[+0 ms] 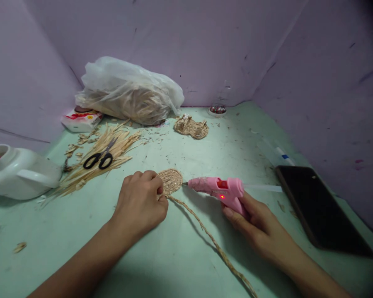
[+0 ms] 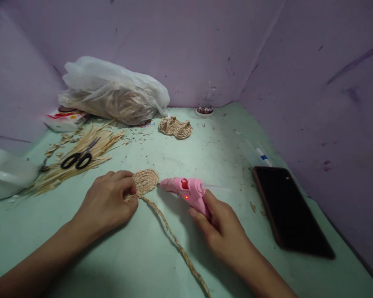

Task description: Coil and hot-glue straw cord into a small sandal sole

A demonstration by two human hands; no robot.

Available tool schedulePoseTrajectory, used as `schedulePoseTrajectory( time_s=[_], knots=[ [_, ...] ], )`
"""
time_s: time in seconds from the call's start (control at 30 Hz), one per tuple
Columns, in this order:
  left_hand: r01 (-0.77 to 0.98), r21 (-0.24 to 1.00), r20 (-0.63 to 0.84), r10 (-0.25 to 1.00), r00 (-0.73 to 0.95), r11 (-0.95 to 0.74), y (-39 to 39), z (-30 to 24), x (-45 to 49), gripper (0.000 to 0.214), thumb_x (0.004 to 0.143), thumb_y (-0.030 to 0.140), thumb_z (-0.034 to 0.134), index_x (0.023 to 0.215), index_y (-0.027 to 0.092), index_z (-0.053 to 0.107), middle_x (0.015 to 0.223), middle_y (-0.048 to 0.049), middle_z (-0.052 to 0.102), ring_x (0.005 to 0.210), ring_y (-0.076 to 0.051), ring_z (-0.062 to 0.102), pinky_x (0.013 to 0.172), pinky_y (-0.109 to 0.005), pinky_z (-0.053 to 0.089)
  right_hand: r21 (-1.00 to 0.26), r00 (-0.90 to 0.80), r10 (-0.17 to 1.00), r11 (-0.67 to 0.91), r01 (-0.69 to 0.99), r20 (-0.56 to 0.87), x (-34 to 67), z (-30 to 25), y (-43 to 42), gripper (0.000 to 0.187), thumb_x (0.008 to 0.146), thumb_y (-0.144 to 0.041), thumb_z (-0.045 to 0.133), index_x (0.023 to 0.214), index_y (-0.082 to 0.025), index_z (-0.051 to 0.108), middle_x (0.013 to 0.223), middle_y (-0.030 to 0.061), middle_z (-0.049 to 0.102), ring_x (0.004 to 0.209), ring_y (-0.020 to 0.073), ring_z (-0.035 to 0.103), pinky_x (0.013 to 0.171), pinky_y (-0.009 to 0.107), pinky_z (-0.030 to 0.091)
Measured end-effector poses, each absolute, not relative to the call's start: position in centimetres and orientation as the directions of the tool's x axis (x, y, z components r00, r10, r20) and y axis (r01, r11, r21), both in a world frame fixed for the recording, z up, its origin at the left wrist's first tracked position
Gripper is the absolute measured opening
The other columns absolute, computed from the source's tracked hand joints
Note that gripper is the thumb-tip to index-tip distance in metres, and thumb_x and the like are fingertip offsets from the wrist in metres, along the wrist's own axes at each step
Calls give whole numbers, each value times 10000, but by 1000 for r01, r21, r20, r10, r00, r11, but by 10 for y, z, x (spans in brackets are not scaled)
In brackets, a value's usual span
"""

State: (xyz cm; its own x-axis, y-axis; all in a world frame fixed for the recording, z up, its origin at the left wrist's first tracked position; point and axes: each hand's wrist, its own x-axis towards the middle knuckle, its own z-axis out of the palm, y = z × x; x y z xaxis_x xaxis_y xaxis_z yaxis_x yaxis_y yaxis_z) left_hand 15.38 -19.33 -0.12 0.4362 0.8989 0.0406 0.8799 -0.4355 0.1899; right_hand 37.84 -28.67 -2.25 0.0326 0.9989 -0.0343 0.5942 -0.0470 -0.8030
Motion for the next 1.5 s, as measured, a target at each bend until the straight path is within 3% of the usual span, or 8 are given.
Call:
schedulePoseTrajectory(
  time_s=[0.3,0.83,1.5],
  knots=[
    [879,174,39,895,443,-443,-193,-2,153,103,683,173,480,643,210,568,840,-45,648,787,-248,535,731,-401,405,-838,65,997,-61,542,-31,377,-23,-282,206,855,-376,480,728,-218,445,600,-50,372,528,116,342,478,250,298],
    [877,171,46,893,449,-450,-193,-2,153,100,683,177,479,649,210,566,833,-43,645,781,-247,535,731,-406,409,-897,80,995,-91,432,-63,378,-23,-274,170,844,-367,503,783,-209,486,587,-54,408,511,112,389,465,245,320],
    [871,173,42,887,460,-460,-193,-1,154,109,695,172,473,651,204,568,822,-55,637,786,-250,543,752,-418,407,-942,98,980,-195,274,-174,372,-15,-266,210,771,-398,553,736,-218,450,552,-66,371,465,98,351,423,224,289]
  ],
)
